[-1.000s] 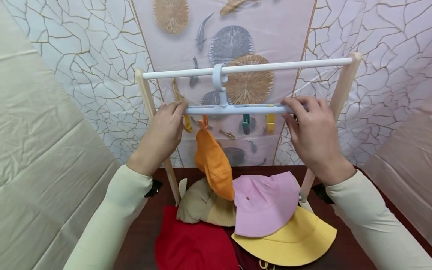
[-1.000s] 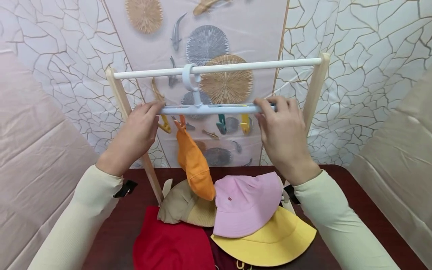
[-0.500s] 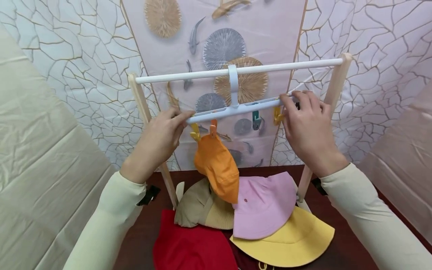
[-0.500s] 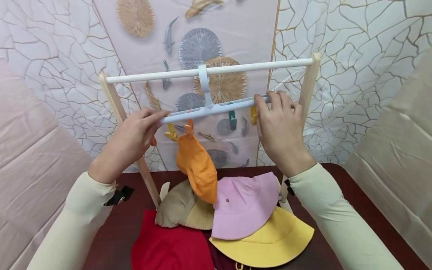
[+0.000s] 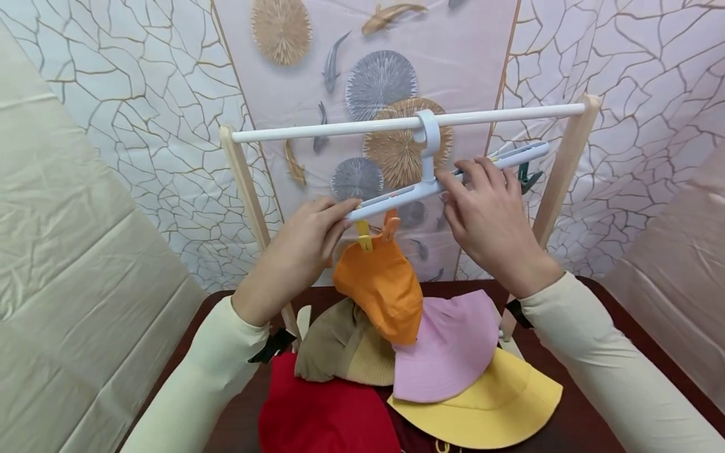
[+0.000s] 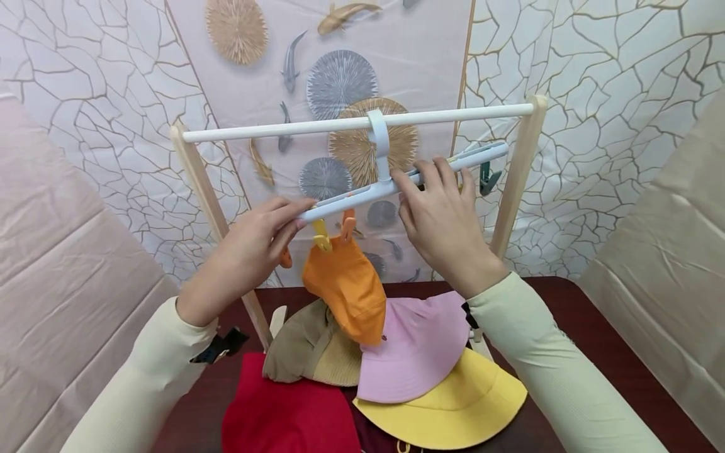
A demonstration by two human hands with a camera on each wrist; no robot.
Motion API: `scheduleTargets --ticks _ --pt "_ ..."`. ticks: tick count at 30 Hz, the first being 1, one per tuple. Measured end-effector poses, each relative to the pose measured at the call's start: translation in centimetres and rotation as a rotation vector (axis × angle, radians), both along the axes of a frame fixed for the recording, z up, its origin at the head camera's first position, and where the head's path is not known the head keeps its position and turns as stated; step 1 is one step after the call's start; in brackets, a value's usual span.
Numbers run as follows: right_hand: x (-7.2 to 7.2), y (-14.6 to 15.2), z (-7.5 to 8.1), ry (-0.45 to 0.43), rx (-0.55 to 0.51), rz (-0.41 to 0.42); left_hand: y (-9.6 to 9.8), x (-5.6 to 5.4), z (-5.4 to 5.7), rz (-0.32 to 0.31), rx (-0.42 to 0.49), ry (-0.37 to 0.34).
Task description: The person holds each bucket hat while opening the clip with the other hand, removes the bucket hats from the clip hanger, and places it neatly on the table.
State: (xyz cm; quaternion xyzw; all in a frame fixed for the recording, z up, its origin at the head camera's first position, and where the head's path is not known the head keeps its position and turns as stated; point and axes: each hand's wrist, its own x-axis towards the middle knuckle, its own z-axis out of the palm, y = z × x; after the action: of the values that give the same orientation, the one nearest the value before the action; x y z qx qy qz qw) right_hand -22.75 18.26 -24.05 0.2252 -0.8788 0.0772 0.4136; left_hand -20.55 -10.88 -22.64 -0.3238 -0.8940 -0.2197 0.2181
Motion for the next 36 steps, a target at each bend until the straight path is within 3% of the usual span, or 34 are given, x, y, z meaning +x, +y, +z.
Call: scheduleTargets --ticks 3,7,11,16,20,27,31,36 --pt "-0.1 0.5 -0.2 0.013 0.000 -0.010 0.4 0.1 0.0 0.003 0.066 -0.043" --pt "-0.4 1.1 -0.3 -0.006 -0.013 -0.007 0.1 -0.2 -0.7 -0.053 0.316 -0.142" --pt "-0.8 1.6 -0.1 -0.067 -0.047 0.000 -0.4 -0.9 -1.5 -0.138 0.570 -0.191" --pt "-0.9 2.0 0.1 -0.129 -0.051 -0.024 0.0 -1.6 -2.4 -0.218 0.755 -0.244" --pt "-0.1 1.3 0.0 -0.090 -0.057 -0.017 0.9 -1.3 -2.6 -0.196 0.783 -0.241" --pt "1.0 -0.9 -0.5 0.164 -0.006 0.099 2.8 -0.4 -1.7 -0.178 0.744 -0.196" --pt "0.9 -1.6 -0.5 0.119 0.068 0.191 3.9 -0.3 -1.6 -0.195 0.735 -0.191" --pt "0.6 -1.1 -0.8 0.038 0.088 0.217 4.7 -0.6 -2.2 -0.212 0.742 -0.225"
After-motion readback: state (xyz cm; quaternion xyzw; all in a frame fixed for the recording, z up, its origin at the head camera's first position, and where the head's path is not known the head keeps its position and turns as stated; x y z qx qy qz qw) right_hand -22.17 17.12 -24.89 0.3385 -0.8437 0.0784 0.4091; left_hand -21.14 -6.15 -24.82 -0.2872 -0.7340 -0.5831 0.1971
